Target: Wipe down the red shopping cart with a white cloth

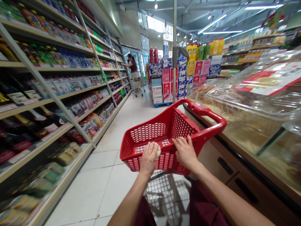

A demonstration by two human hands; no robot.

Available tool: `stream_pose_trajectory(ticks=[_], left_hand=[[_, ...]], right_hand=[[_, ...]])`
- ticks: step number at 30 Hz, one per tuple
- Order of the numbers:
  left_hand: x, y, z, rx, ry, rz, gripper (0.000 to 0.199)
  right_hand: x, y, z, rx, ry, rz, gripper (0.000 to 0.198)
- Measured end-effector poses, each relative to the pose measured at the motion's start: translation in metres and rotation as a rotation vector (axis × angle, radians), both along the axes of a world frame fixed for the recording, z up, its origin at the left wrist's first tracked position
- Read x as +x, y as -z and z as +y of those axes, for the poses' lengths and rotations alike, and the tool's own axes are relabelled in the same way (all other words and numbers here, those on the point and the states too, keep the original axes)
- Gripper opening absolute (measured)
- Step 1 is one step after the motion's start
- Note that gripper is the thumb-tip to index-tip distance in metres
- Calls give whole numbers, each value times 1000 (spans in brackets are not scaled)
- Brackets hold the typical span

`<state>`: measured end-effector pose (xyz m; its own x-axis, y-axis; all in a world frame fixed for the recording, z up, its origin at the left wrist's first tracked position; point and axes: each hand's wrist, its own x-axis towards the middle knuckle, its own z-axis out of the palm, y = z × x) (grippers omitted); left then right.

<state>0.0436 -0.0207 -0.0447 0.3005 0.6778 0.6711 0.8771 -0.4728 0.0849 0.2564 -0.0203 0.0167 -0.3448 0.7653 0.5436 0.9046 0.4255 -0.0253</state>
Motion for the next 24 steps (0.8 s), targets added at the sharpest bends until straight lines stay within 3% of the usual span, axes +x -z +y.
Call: stream_pose_trajectory(ticks=[2, 4, 6, 9, 13, 16, 20, 22, 24], left_hand=[[-34, 6, -9, 14, -49, -16, 45], [-75, 13, -18, 43, -195, -102, 45], [-98, 18, -24, 56, -327, -183, 44], [-76, 17, -20, 11, -317, -196, 42], [-28, 8, -8, -40, -92, -68, 45], [-47, 8, -12, -51, -81, -53, 51], [-80, 14, -20, -10, -300, -177, 49], [-65, 13, -17, -15, -285, -173, 48], [-40, 10, -11, -43, -158, -108, 49]], right_hand=[[2, -1, 0, 2, 5, -7, 46], [3, 0, 0, 3, 14, -10, 46], [2, 1, 1, 3, 22, -1, 45], [1, 2, 2, 8, 26, 17, 45], [4, 2, 3, 0, -2, 8, 46], [5, 2, 2, -6, -12, 16, 47], [1, 2, 1, -2, -2, 35, 46], [0, 2, 2, -3, 5, 35, 46], [1, 2, 3, -6, 5, 29, 46]])
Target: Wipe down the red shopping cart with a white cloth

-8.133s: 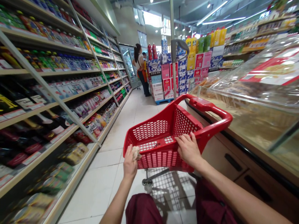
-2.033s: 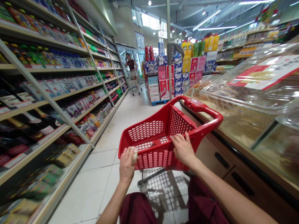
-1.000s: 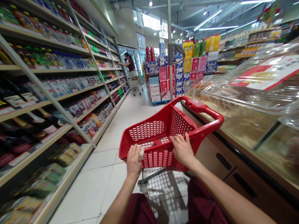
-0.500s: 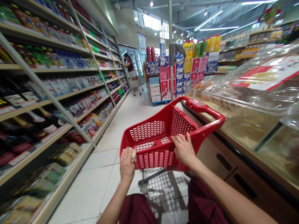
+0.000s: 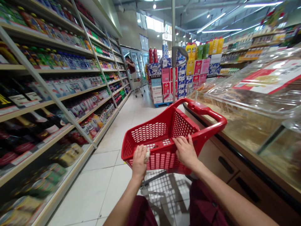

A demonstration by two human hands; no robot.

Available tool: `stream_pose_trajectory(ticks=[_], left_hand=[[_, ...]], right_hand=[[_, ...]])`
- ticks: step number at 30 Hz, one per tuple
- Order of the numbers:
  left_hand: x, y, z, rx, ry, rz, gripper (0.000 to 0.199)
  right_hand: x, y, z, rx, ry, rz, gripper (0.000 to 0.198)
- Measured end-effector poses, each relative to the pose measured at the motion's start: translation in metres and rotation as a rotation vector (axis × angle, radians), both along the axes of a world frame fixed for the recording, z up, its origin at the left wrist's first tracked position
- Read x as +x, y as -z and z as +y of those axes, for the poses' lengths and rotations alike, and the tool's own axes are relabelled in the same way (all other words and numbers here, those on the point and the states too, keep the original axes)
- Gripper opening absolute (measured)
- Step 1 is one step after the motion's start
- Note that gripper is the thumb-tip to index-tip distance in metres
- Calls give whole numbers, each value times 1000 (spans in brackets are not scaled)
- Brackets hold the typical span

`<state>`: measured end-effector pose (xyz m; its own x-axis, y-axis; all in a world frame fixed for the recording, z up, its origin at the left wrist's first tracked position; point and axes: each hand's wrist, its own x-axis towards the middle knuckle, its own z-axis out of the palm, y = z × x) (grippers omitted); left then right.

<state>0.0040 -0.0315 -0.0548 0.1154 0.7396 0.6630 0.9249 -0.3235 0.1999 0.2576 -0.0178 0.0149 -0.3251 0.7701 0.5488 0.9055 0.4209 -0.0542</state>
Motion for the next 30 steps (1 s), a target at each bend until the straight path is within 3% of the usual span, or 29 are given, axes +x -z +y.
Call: stream_pose_trajectory(ticks=[3, 7, 9, 15, 18, 22, 24, 26, 30], left_hand=[[15, -3, 4, -17, 126, 67, 50], [-18, 1, -3, 53, 2, 17, 50], [-21, 1, -4, 70, -56, -14, 50], [26, -5, 5, -1, 132, 64, 49], [-2, 0, -1, 29, 82, 51, 48], [-36, 7, -7, 36, -100, -104, 45], [-18, 2, -3, -22, -46, -145, 43], [20, -9, 3, -93, 113, -176, 42], [101, -43, 7, -123, 307, -393, 49]], right_hand=[[3, 0, 0, 1, -11, -7, 47], [2, 0, -2, 7, -22, -3, 47], [0, 0, -3, 8, -9, 2, 46], [3, -2, -3, 0, -12, -22, 47], [5, -2, -3, -5, -20, -26, 47], [1, -1, -3, -13, -4, 2, 47], [0, -3, -4, -20, 3, 23, 46], [-1, -6, -4, -27, -9, 78, 43], [-16, -9, -13, -98, -131, 418, 40]])
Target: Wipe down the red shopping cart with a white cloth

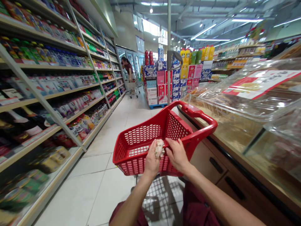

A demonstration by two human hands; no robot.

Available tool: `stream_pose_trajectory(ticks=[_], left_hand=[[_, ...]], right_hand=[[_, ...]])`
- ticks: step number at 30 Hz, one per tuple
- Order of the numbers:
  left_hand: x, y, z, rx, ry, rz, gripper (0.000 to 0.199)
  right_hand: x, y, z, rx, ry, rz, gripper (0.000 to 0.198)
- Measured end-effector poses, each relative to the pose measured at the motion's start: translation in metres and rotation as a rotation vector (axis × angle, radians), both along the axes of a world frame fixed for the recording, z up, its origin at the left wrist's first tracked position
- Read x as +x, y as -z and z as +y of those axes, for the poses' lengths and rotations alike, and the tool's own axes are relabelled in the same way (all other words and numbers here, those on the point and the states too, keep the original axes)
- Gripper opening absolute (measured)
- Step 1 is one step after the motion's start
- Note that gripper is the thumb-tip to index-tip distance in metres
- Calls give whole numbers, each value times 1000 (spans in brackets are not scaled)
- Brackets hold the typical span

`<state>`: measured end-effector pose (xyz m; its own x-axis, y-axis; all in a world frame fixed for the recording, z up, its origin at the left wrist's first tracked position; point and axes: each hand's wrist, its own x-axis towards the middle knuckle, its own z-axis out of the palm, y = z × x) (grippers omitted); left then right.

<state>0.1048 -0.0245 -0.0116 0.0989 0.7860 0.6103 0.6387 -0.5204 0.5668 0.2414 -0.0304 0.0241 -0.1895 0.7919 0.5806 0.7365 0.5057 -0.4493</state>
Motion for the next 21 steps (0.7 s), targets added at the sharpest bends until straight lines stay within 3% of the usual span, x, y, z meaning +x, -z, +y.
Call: stream_pose_trajectory(ticks=[3, 7, 10, 13, 16, 18, 21], left_hand=[[26, -17, -12, -7, 45, -85, 54], [-3, -16, -25, -10, 65, 91, 65], [-51, -3, -21, -32, -77, 285, 72], [-88, 12, -11, -131, -383, 413, 54], [-103, 21, -2, -147, -443, 528, 38], [-106, 23, 1, -119, -431, 563, 34], [-106, 23, 2, -85, -416, 580, 32]], right_hand=[[-22, 2, -9, -86, -89, 295, 49], [-35, -1, -13, -80, -133, 362, 52], [-36, -5, -3, 38, -140, 160, 41], [-53, 5, 11, 81, -107, -181, 32], [-68, 20, 22, 132, -104, -430, 26], [-54, 21, 28, 180, -108, -514, 26], [11, 3, 37, 209, -25, -588, 26]])
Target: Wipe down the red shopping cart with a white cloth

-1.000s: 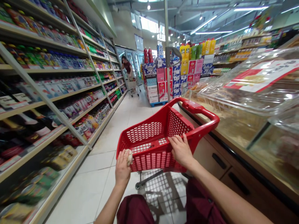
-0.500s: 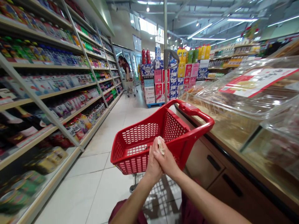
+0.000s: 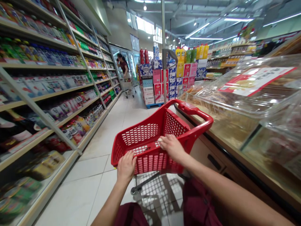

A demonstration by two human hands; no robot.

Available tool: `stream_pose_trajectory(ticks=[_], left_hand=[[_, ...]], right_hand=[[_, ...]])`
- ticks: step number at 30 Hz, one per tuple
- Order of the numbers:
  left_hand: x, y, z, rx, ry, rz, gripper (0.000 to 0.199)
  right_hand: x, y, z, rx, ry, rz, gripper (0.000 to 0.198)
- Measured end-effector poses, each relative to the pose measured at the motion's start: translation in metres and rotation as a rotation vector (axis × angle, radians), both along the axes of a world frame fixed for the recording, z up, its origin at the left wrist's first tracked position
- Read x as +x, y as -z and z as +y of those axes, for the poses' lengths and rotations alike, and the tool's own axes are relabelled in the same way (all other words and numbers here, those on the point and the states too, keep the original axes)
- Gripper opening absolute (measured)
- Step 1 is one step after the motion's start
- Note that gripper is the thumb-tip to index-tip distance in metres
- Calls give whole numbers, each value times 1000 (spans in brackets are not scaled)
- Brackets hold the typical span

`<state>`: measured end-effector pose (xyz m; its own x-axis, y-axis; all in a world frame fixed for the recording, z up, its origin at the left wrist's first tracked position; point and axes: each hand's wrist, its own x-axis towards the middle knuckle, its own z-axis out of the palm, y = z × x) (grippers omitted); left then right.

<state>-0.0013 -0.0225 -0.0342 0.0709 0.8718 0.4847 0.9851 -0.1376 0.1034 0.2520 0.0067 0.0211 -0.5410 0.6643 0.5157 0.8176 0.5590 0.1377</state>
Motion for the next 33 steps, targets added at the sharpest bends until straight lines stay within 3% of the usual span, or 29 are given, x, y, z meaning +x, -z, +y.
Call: stream_pose_trajectory(ticks=[3, 5, 7, 10, 12, 19, 22, 26, 29, 33], left_hand=[[2, 1, 1, 29, -20, 16, 32], [3, 0, 1, 43, -33, 28, 32], [4, -3, 0, 42, -36, 42, 32], [2, -12, -4, -22, -28, 95, 32], [-1, -18, -8, -87, -29, 143, 32], [-10, -23, -20, -160, -52, 187, 34], [-12, -23, -23, -165, -73, 179, 34], [-12, -26, -29, -180, -73, 182, 34], [-11, -23, -34, -165, -70, 164, 35], [-2, -16, -40, -104, -28, 75, 33]], right_hand=[[69, -25, 6, 92, 204, 22, 27], [84, -29, 6, 157, 329, 77, 28], [68, -21, 3, 181, 323, 97, 28], [26, -4, -3, 140, 111, 27, 30], [21, -3, -4, 117, 49, 1, 31], [132, -47, 11, 260, 401, 167, 34], [116, -40, 13, 228, 375, 154, 35], [65, -21, 13, 123, 138, 35, 32], [77, -28, 23, 99, 77, 32, 33], [110, -48, 45, 134, 195, 152, 34]])
